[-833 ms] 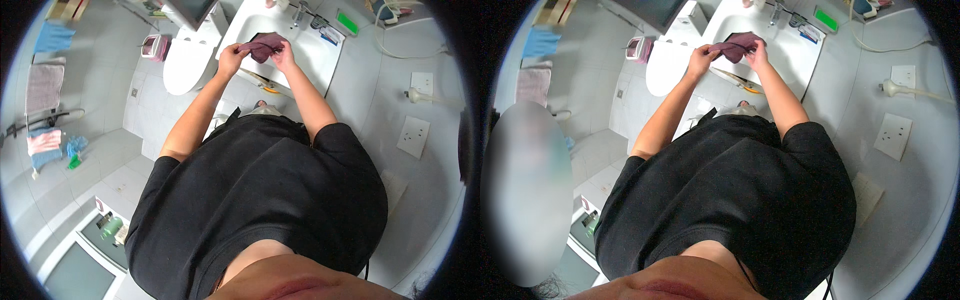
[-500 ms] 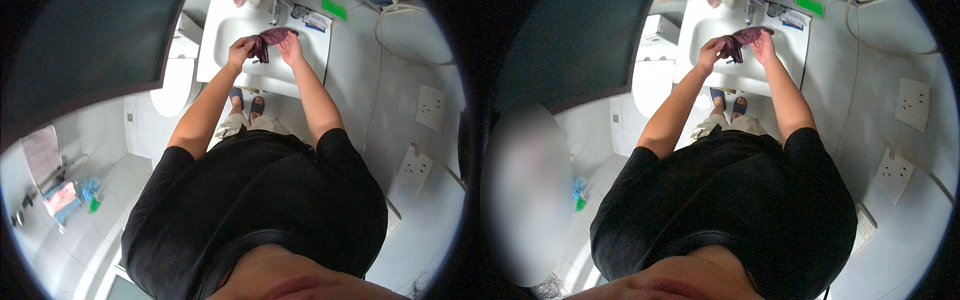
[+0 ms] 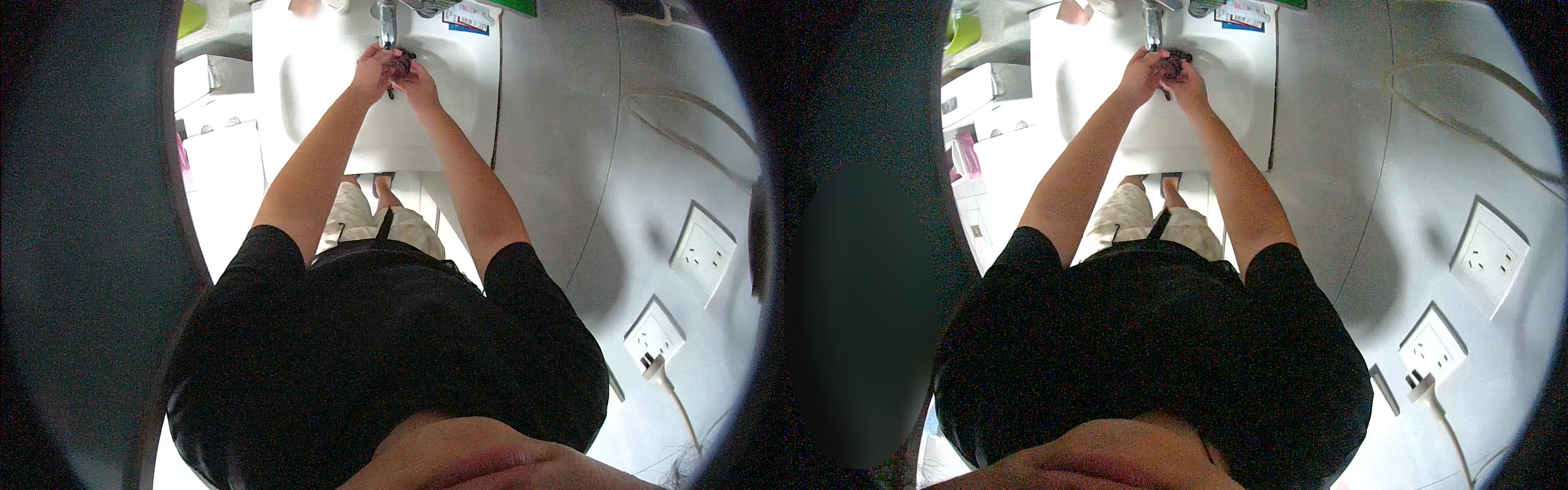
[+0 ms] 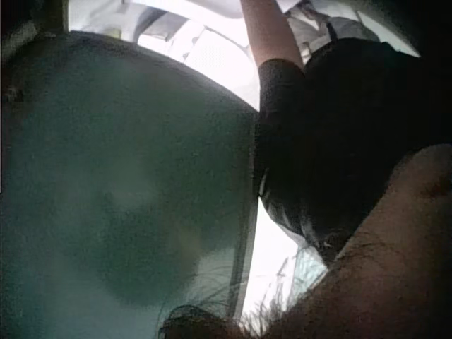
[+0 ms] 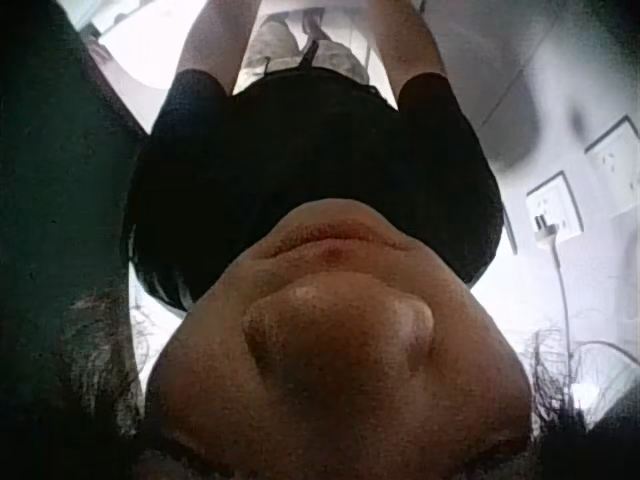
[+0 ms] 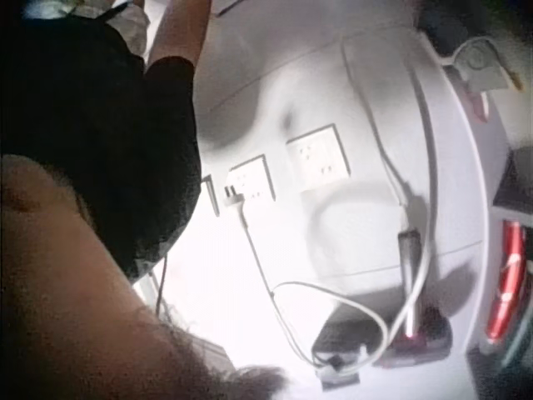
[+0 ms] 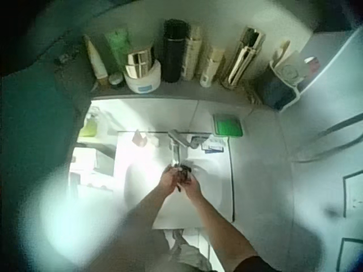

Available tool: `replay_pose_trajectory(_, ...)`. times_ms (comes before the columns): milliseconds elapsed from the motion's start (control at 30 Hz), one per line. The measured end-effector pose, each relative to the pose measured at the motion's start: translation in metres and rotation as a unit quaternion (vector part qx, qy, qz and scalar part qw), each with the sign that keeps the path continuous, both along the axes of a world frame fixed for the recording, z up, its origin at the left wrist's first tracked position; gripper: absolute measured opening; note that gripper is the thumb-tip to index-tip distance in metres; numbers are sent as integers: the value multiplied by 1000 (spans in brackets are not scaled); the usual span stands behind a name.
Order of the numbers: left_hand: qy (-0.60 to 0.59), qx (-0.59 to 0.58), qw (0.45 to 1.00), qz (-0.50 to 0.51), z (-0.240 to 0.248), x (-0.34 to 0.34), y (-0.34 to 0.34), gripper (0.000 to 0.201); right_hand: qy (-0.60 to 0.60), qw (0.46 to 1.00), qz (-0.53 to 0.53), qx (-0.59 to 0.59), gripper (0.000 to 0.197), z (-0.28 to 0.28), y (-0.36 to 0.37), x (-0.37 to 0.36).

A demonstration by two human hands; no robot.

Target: The person cleans a bathroom by scrubbing a small plastic container with a steel wool pad under running water, then wipes the sink and surrounding tiled walls with a cloth. The person rinses the cloth and hangs it on a towel rack.

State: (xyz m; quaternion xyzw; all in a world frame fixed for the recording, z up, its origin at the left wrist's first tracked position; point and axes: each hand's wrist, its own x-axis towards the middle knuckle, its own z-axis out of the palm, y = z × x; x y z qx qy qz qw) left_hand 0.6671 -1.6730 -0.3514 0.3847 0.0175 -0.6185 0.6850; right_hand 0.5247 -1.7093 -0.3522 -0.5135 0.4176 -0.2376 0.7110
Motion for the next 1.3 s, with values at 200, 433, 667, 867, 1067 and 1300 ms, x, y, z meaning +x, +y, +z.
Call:
replay_pose_trajectory(200, -200, 211, 956, 40, -22, -8, 8, 40, 50, 987, -146, -53, 40, 5, -5, 7)
replay_pose_trajectory(433, 149, 203, 965, -67, -30, -41, -24, 58, -57, 982, -102, 151, 33, 50, 14, -8)
replay_pose_trajectory(667, 96, 88, 991, -36, 37, -36, -43, 58, 41, 997, 34, 48, 35, 91, 30, -40)
replay_pose_trajectory(867, -28, 5, 995, -93, 41, -6, -41, 53, 136, 984, 107, -40, 34, 89, 41, -54)
replay_pose_trajectory(1067, -193, -30, 970, -147, 59, 6, -36, 47, 150, 986, 30, -70, 57, 25, 45, -66)
replay_pose_trajectory(1300, -435, 23, 879, -194, 67, 25, 10, 42, -148, 925, -102, 336, 78, 34, 6, 28)
